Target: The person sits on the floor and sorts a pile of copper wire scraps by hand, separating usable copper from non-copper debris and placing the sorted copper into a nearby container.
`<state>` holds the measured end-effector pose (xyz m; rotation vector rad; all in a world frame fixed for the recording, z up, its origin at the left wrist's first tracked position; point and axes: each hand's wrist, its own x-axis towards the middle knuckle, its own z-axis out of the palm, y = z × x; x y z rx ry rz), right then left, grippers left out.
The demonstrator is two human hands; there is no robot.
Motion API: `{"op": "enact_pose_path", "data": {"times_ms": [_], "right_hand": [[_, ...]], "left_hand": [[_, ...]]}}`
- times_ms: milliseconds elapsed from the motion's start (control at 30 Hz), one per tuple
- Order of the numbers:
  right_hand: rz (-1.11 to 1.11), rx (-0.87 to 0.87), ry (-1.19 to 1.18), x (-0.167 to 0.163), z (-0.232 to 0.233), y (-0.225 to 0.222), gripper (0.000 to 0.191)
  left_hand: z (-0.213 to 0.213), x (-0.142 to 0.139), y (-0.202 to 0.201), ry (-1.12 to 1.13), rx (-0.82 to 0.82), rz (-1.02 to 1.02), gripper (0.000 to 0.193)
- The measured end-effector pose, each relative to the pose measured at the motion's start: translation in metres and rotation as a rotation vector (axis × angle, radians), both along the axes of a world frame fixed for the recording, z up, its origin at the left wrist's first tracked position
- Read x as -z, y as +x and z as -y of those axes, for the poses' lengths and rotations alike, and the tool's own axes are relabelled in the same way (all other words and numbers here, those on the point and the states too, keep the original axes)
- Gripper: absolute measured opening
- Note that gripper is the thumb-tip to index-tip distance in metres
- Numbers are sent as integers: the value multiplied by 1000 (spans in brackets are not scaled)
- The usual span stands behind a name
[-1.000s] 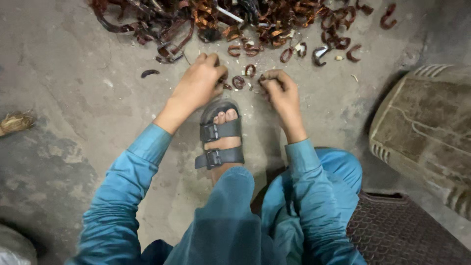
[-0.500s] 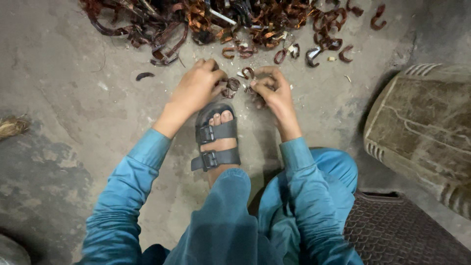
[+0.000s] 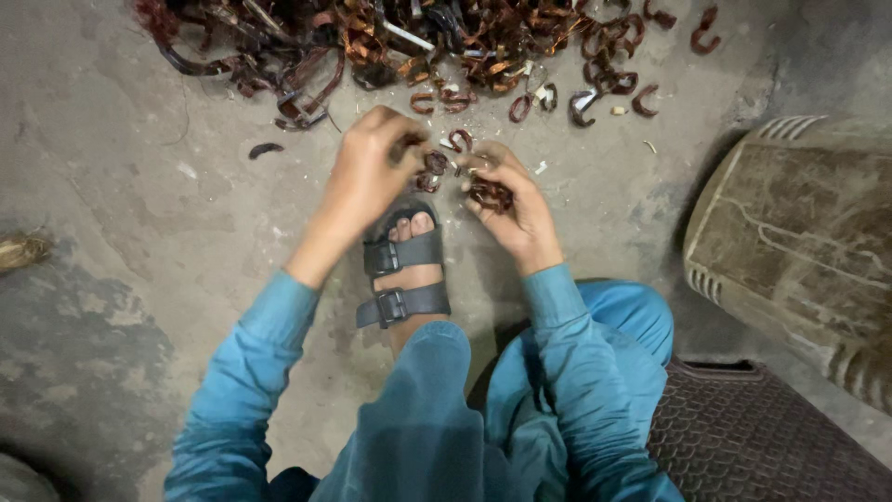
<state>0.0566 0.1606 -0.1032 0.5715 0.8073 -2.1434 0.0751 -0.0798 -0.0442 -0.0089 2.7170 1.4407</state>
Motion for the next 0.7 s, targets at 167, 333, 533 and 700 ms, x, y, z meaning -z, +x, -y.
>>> {"op": "enact_pose_path", "data": {"times_ms": [167,333,533,700], "right_hand": [[205,166,-68,-12,6,-7,32],[-127,52,52,2,-17,-14,25],[-987,-317,1065,24,12,-37,28],[-1362,-582,1456,-18,48,-48,30]], "left_hand": [[-22,-25,-17,229,244,-128,35],[6,6,-21,-101,16,-63,40],[-1,75,-27,-509,103,-172,43],[-9,53,-53,-496,120,-100,68]]}}
